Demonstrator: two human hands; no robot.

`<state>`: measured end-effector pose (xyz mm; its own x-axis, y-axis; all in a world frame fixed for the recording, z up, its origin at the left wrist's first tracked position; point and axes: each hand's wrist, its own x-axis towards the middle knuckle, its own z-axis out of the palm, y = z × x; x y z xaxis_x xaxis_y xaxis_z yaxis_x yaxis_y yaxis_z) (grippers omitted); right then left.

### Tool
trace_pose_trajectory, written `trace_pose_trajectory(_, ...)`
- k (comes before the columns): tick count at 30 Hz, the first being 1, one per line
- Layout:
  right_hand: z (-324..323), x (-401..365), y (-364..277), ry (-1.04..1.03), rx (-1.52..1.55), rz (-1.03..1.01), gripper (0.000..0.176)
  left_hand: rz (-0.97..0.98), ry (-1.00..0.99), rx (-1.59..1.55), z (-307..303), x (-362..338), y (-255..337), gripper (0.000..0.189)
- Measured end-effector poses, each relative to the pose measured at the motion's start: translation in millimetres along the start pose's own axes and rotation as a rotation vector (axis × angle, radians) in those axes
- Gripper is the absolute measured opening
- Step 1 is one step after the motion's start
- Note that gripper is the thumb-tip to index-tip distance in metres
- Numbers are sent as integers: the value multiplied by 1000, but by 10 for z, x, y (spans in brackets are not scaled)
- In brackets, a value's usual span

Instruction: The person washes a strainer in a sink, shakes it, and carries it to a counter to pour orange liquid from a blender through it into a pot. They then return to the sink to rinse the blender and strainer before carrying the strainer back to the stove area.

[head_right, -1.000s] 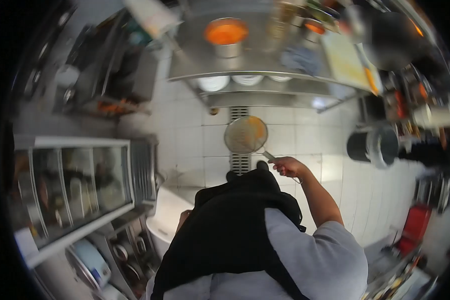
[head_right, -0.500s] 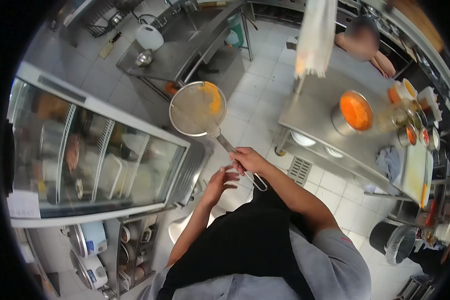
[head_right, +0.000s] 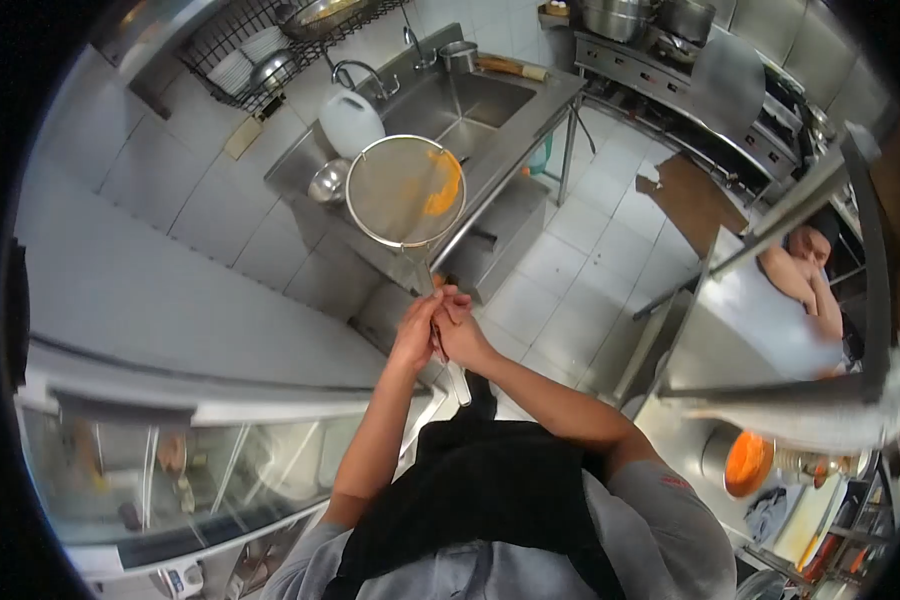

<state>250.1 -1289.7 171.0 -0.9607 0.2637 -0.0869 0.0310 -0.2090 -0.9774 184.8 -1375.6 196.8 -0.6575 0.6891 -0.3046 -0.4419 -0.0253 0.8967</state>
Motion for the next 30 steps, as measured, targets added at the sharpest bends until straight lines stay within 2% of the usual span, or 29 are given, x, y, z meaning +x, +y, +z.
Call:
trace_pose_trajectory(2, -31, 413, 70, 74, -21, -82, 32, 56, 71, -40, -169, 525, 15, 31)
trace_pose_trajectory(4, -256, 947, 40, 15, -7, -66, 27, 59, 35, 22, -299, 1020, 236, 26)
trace_pose_trajectory(6, -448, 1289, -195, -196, -28, 131, 22, 75, 118, 130, -377, 1343, 429, 23)
trace_pose_trajectory(7, -611, 1465, -335, -276, -132, 143, 19, 96, 105, 128, -446, 1577, 546, 23)
trace_pose_trajectory(10, -1347, 2072, -488, -269, -329, 168, 21, -52, 184, 235, -738, 2192, 669, 20)
trace_pose_trajectory(12, -1881, 2443, -689, -93, -347, 135, 21, 131, 304, 794, -938, 2557, 779, 18)
trace_pose_trajectory(13, -2121, 2636, -826, -18, -406, 101, 19, 128, 304, 791, -1024, 2744, 757, 18)
trace_pose_trajectory(14, -2334, 2876, -959, 54, -468, 62, 17, 239, 327, 900, -1119, 2931, 692, 17)
trace_pose_trajectory(15, -2519, 3172, -1060, 96, -498, 22, 17, 351, 353, 1008, -1150, 3077, 705, 17)
trace_pose_trajectory(18, -2843, 4196, -1382, 133, -733, -188, 13, 239, 383, 1112, -1132, 3415, 799, 19)
trace_pose_trajectory(20, -3004, 5446, -1520, -1, -1231, -665, 19, 148, 477, 1197, -1023, 3685, 823, 20)
trace_pose_trajectory(21, -3001, 5931, -1571, -49, -1210, -691, 19, 86, 519, 1293, -990, 3785, 872, 22)
trace_pose_trajectory(22, -2951, 6335, -1561, -69, -1332, -621, 25, 56, 567, 1292, -976, 3870, 924, 22)
trace_pose_trajectory(23, -2927, 6672, -1470, -99, -1459, -537, 31, 72, 568, 1347, -918, 3891, 905, 26)
trace_pose_trajectory(24, -2939, 7073, -1342, -156, -1439, -540, 31, 86, 564, 1399, -840, 3910, 884, 30)
trace_pose_trajectory(26, -2963, 7966, -1204, -37, -1703, -1200, 41, 59, 596, 1373, -688, 4017, 991, 33)
trace_pose_trajectory(28, -2872, 8467, -1150, -61, -1711, -1195, 39, 26, 616, 1348, -548, 4079, 1026, 35)
trace_pose_trajectory(30, -2788, 8641, -1204, -69, -1727, -1185, 37, 33, 669, 1296, -424, 4161, 1031, 35)
